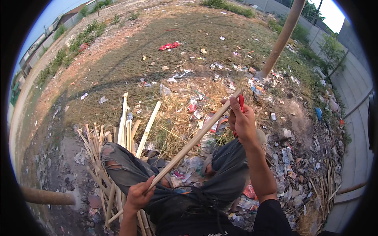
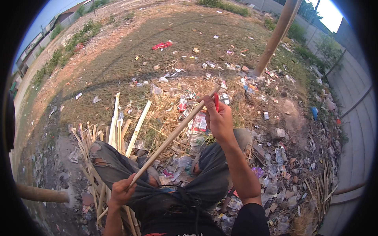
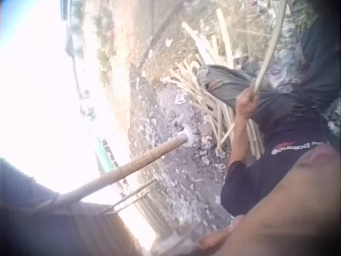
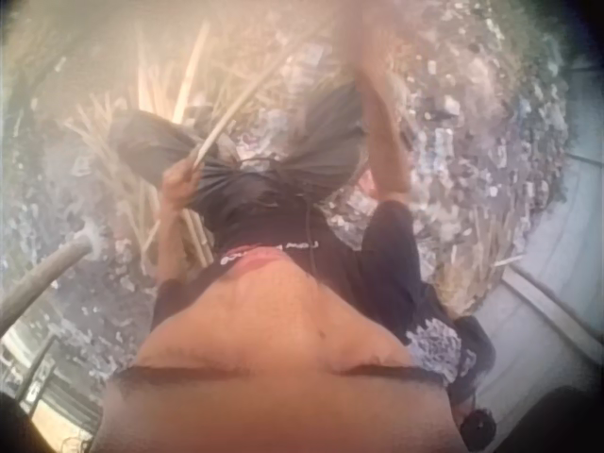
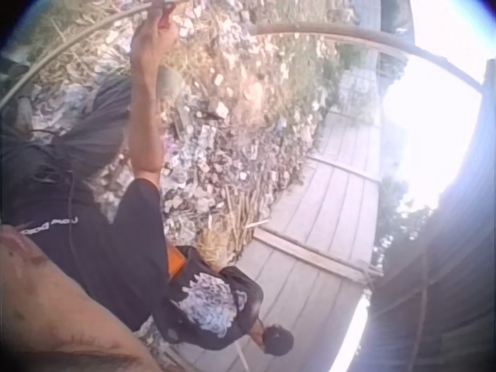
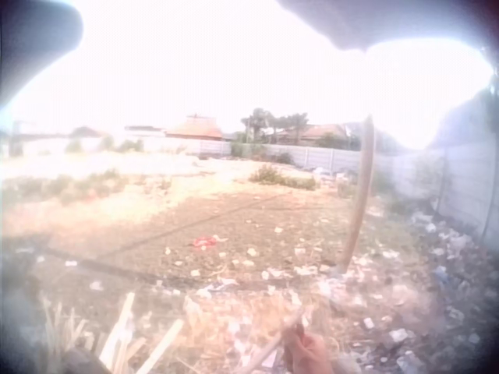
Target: The person sits on the ground and uses a red utility knife to sharpen the ends of long bamboo sticks. They hold each stick with one hand and carefully shave the wood to create a pointed tip, occasionally rotating the stick to work on different sides.
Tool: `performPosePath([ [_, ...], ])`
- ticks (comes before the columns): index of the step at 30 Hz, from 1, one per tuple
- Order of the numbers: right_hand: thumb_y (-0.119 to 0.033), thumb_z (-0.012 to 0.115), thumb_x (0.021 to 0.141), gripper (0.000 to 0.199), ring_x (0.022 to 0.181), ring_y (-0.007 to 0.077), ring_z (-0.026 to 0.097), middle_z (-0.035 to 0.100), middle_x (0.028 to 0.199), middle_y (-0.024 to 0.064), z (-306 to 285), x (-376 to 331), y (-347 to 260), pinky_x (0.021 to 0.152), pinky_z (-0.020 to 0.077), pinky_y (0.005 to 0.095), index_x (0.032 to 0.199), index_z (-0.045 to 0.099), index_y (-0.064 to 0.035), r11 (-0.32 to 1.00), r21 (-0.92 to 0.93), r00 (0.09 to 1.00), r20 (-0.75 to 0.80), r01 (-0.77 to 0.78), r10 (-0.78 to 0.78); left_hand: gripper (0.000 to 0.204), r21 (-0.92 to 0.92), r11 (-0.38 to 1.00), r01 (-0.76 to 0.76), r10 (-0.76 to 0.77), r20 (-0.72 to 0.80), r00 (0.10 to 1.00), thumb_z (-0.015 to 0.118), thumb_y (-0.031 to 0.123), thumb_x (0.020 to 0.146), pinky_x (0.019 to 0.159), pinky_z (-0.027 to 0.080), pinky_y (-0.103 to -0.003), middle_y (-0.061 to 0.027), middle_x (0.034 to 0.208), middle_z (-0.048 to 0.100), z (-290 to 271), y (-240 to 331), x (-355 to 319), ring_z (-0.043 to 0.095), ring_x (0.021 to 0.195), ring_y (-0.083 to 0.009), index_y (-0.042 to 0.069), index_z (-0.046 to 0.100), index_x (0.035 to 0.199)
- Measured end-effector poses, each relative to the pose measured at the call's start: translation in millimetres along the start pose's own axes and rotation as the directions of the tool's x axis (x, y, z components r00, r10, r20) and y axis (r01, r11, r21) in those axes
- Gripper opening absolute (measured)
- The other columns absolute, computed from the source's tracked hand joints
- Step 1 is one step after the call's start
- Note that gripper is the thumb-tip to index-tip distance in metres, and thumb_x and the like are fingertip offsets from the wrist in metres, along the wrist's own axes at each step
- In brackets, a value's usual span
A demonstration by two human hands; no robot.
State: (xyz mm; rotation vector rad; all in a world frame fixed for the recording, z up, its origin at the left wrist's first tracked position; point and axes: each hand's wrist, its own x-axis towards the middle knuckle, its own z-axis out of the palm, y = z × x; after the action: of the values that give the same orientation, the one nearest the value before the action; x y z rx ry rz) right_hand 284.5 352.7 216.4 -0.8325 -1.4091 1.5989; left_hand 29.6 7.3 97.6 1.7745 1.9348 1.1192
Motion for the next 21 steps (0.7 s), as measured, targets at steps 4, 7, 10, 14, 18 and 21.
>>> performPosePath([
  [4,-0.036,0.066,0.109,0.036,0.053,0.0011,0.032,0.041,0.061,-0.0104,33.1,-26.9,31.4,0.048,0.0237,0.0272,0.107,0.075,-0.0009,0.979,-0.204,0.992,0.126,0.006,0.020,0.049,0.016,0.995,0.099,-0.099,0.037,0.994,0.079,0.006,0.088,0.070,0.057,-0.038,-0.0172,0.087,0.073,0.6,14.1,7.8,0.074,0.074,-0.0307,0.002,0.070,0.136],
  [7,-0.035,0.070,0.106,0.037,0.060,0.0027,0.038,0.047,0.064,-0.0075,63.6,-59.5,50.5,0.052,0.0304,0.0297,0.103,0.076,0.0012,0.951,-0.306,0.966,0.228,-0.047,0.121,0.052,0.009,0.995,0.101,-0.101,-0.018,0.995,0.081,0.006,0.086,0.069,0.057,-0.038,-0.0170,0.087,0.073,8.9,23.8,19.2,0.074,0.073,-0.0301,0.002,0.070,0.136],
  [10,-0.035,0.072,0.104,0.037,0.060,0.0032,0.040,0.048,0.064,-0.0065,76.5,-79.4,70.4,0.052,0.0322,0.0298,0.102,0.075,0.0020,0.950,-0.302,0.952,0.260,-0.077,0.159,0.055,0.001,0.997,0.077,-0.077,-0.069,0.995,0.082,0.007,0.084,0.069,0.056,-0.037,-0.0171,0.087,0.073,15.2,32.8,32.0,0.073,0.073,-0.0295,0.002,0.070,0.137],
  [14,-0.037,0.066,0.106,0.039,0.057,0.0112,0.044,0.049,0.060,0.0019,69.6,-75.0,73.0,0.055,0.0378,0.0325,0.101,0.070,0.0018,0.914,-0.367,0.974,0.199,0.174,-0.105,0.055,-0.034,0.996,0.079,-0.081,-0.069,0.994,0.084,0.008,0.083,0.069,0.056,-0.036,-0.0168,0.085,0.073,16.1,32.7,32.6,0.073,0.073,-0.0285,0.002,0.070,0.136],
  [18,-0.042,0.061,0.106,0.043,0.054,0.0342,0.060,0.059,0.061,0.0158,48.9,-61.2,46.5,0.055,0.0459,0.0450,0.092,0.061,-0.0014,0.642,-0.681,0.933,0.201,0.352,-0.299,0.053,-0.073,0.992,0.106,-0.110,-0.053,0.993,0.083,0.009,0.084,0.070,0.056,-0.036,-0.0171,0.083,0.072,14.4,33.0,27.5,0.073,0.073,-0.0279,0.001,0.071,0.135],
  [21,-0.045,0.060,0.106,0.044,0.056,0.0396,0.066,0.064,0.061,0.0158,46.3,-66.2,53.2,0.052,0.0491,0.0512,0.090,0.060,-0.0045,0.412,-0.809,0.906,0.343,0.419,-0.248,0.052,-0.077,0.985,0.155,-0.158,-0.033,0.987,0.082,0.011,0.086,0.071,0.057,-0.036,-0.0185,0.084,0.072,11.2,40.1,31.8,0.074,0.073,-0.0290,0.000,0.070,0.135],
])
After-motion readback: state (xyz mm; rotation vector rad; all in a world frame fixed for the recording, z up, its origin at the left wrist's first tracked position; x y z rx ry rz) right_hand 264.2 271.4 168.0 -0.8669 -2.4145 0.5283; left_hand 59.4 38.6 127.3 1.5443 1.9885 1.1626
